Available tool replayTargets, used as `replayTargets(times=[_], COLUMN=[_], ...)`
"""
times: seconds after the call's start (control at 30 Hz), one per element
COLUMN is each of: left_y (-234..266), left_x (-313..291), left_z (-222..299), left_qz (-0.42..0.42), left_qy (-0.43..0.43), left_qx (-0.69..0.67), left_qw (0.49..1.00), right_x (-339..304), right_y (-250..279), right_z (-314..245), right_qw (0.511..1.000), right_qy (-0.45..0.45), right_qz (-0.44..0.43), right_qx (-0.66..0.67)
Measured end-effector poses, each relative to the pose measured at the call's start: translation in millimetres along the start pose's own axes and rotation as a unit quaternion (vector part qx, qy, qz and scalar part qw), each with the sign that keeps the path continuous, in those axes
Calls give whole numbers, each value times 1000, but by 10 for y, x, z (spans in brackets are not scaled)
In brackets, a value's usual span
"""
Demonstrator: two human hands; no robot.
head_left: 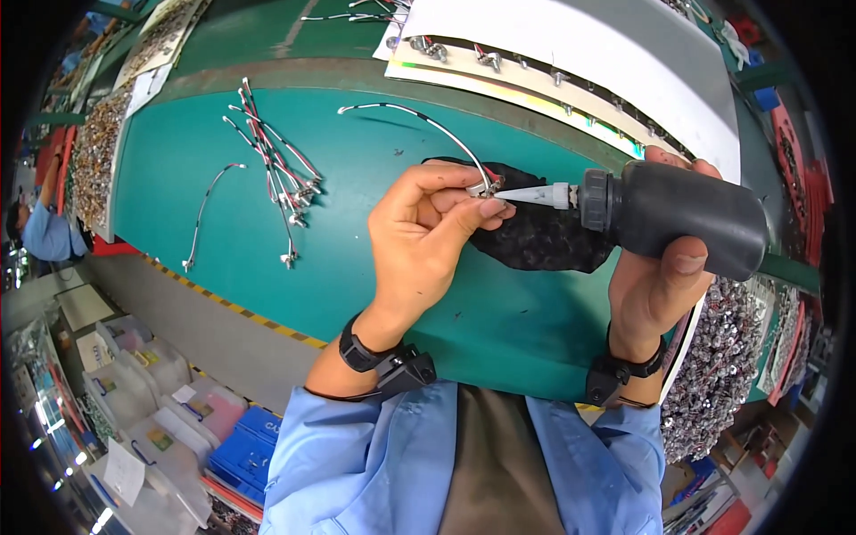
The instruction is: The person moves a white board and a black cloth aside, then picks up a wire assembly and applies glue to it from a bottle. This process is repeated for several assemblies, occasionally wiping the glue bottle tip with the cloth.
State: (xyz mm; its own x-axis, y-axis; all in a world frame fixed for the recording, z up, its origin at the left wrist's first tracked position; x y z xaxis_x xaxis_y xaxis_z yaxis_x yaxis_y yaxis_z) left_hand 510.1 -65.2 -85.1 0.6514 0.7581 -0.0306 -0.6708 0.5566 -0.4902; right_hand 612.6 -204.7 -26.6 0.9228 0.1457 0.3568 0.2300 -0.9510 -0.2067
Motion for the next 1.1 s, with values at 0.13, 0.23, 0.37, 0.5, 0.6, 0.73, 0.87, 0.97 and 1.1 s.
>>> replayTargets(times=[0.13, 0.23, 0.37, 0.5, 0.6, 0.73, 0.87, 0.97, 1.1], left_y=[13, 3, -4, -4, -4, 1, 1, 0, 3], left_x=[-6, -8, -7, -5, -5, -4, 1, -2, -3], left_z=[-4, -15, -8, -15, -20, -15, -19, -17, -17], left_qz=[-4, -3, -5, -4, -7, -10, -11, -12, -13], left_qy=[5, 11, 13, 14, 10, 10, 11, 11, 12], left_qx=[8, 0, -1, 6, 3, 4, 3, 3, 6], left_qw=[1000, 1000, 1000, 1000, 1000, 1000, 1000, 1000, 1000], right_x=[-14, -8, -4, -4, -1, -1, 1, 1, -3], right_y=[-17, -18, -25, -26, -28, -27, -26, -23, -17], right_z=[11, 6, 4, 21, 32, 28, 24, 27, 43], right_qw=[1000, 1000, 1000, 1000, 1000, 1000, 1000, 1000, 1000], right_qy=[6, 10, 10, 12, 17, 24, 19, 17, 27], right_qz=[-2, -2, -5, -10, -9, -3, -2, -3, 1], right_qx=[-13, -18, -18, -12, -10, -10, -11, -8, -2])
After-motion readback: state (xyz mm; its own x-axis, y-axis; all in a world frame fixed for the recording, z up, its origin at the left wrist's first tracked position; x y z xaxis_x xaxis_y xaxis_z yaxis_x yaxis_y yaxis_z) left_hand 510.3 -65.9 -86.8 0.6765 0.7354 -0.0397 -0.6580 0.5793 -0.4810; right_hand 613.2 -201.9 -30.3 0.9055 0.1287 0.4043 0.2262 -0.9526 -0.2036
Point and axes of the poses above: each hand's wrist, its own x-axis towards the middle knuckle, its own y-axis out of the back of the hand, z = x × y, the point moved 3 cm from there along x, towards the middle knuckle, and after that the axes turned 13 degrees about z, right-handed, at the moved point
